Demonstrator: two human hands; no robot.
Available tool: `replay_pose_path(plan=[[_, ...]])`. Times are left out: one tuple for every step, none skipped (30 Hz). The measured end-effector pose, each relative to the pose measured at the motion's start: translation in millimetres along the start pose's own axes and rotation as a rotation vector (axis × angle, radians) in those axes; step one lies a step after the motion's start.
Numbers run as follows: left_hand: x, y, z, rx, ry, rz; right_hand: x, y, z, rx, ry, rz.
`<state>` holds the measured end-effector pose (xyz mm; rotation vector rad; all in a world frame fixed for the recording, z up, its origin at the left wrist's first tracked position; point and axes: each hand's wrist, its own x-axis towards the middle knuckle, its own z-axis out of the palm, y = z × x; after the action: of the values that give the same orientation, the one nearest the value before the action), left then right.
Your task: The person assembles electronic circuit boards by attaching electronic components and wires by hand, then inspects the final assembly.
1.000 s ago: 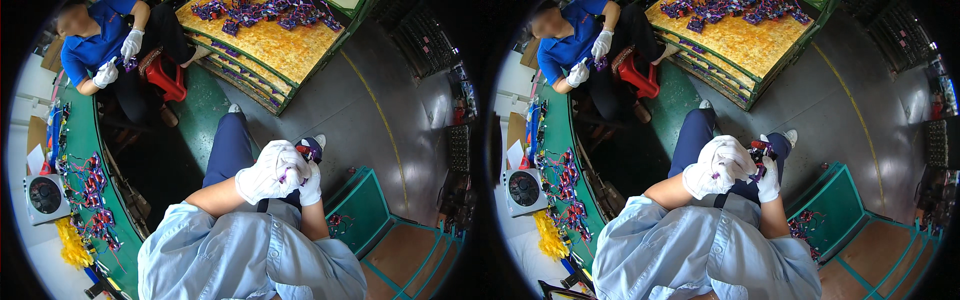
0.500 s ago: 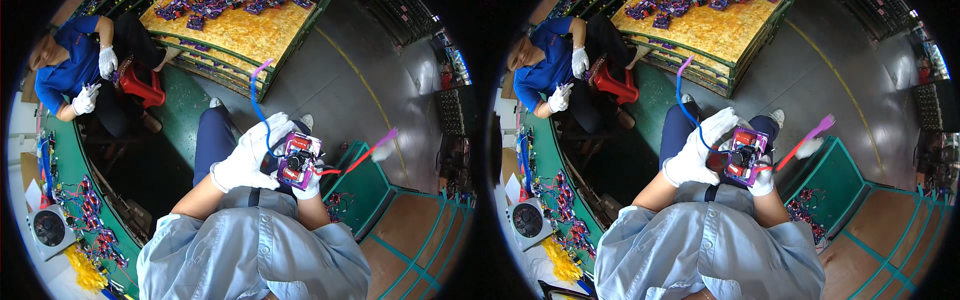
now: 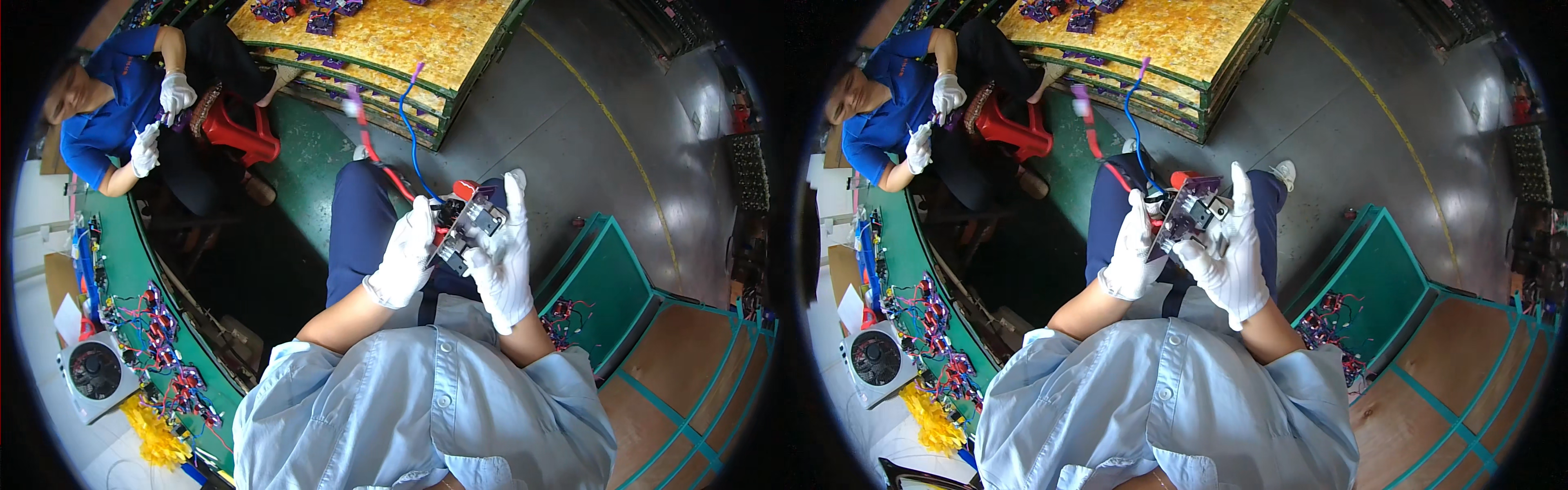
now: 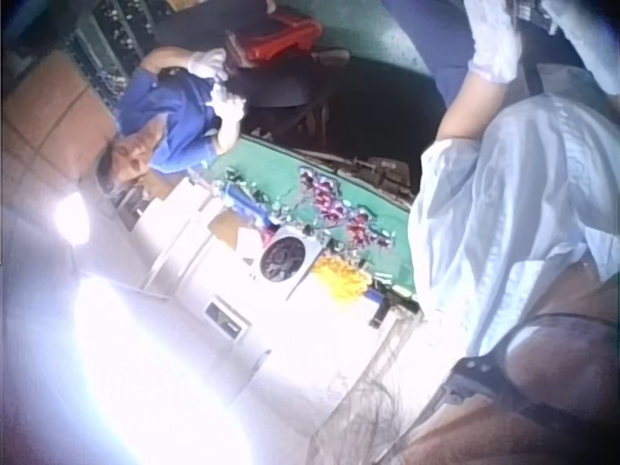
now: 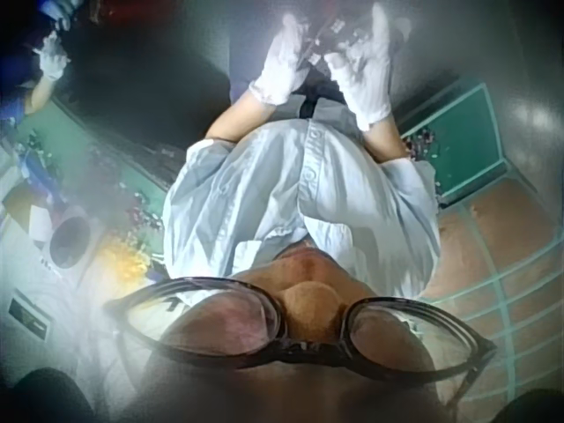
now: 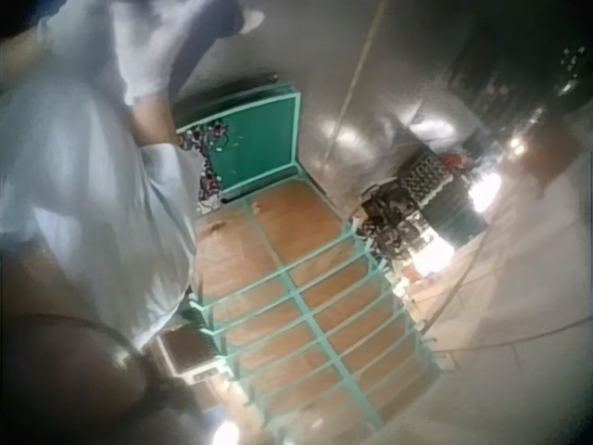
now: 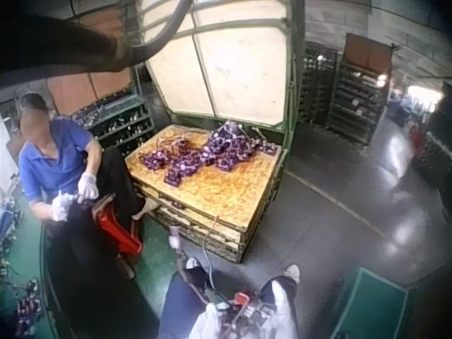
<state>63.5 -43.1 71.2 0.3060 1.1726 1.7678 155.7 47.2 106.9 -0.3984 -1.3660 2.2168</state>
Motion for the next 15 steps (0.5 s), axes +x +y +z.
replay_pose_path(plan=[[0, 2, -2, 0.01, -0.002, -0.005, 0, -2, 0, 0.035, -0.002, 0.041], [-2, 4, -4, -0.041, -0.036, -0.078, 0, -7, 3, 0.063, 0.023, 0.029], [-4, 4, -5, -0.093, -0.071, -0.152, 0, -5, -3, -0.083, 0.031, 0.001], [-5, 0, -6, -0.113, -0.038, -0.112, -1, -10, -3, -0.08, 0.073, 0.078], [-6, -2, -8, -0.108, -0.037, -0.114, -2, -17, -2, -0.078, 0.114, 0.154], [-7, -3, -9, -0.119, -0.073, -0.143, -1, -19, -2, -0.138, 0.169, 0.17], [-7, -3, -11, -0.13, -0.109, -0.172, -1, -17, -3, -0.132, 0.17, 0.17], [-6, 2, -13, -0.125, -0.114, -0.178, -1, -16, -5, -0.198, 0.209, 0.056], [-3, 12, -18, 0.14, -0.11, -0.2, -2, -16, -6, -0.266, 0.247, -0.056], [-1, 24, -21, 0.404, -0.106, -0.218, -2, -19, -9, -0.375, 0.24, -0.128], [1, 31, -21, 0.673, -0.099, -0.232, -3, -18, -11, -0.368, 0.246, -0.13], [-5, 38, -10, 0.423, -0.069, 0.043, -4, -18, -12, -0.386, 0.232, -0.138], [-6, 48, 2, 0.383, 0.02, 0.013, -5, -17, -14, -0.405, 0.219, -0.146], [-11, 54, 10, 0.554, 0.034, 0.103, -5, -13, -15, -0.516, 0.22, -0.167], [-14, 56, 16, 0.725, 0.046, 0.194, -7, -13, -14, -0.508, 0.222, -0.163]])
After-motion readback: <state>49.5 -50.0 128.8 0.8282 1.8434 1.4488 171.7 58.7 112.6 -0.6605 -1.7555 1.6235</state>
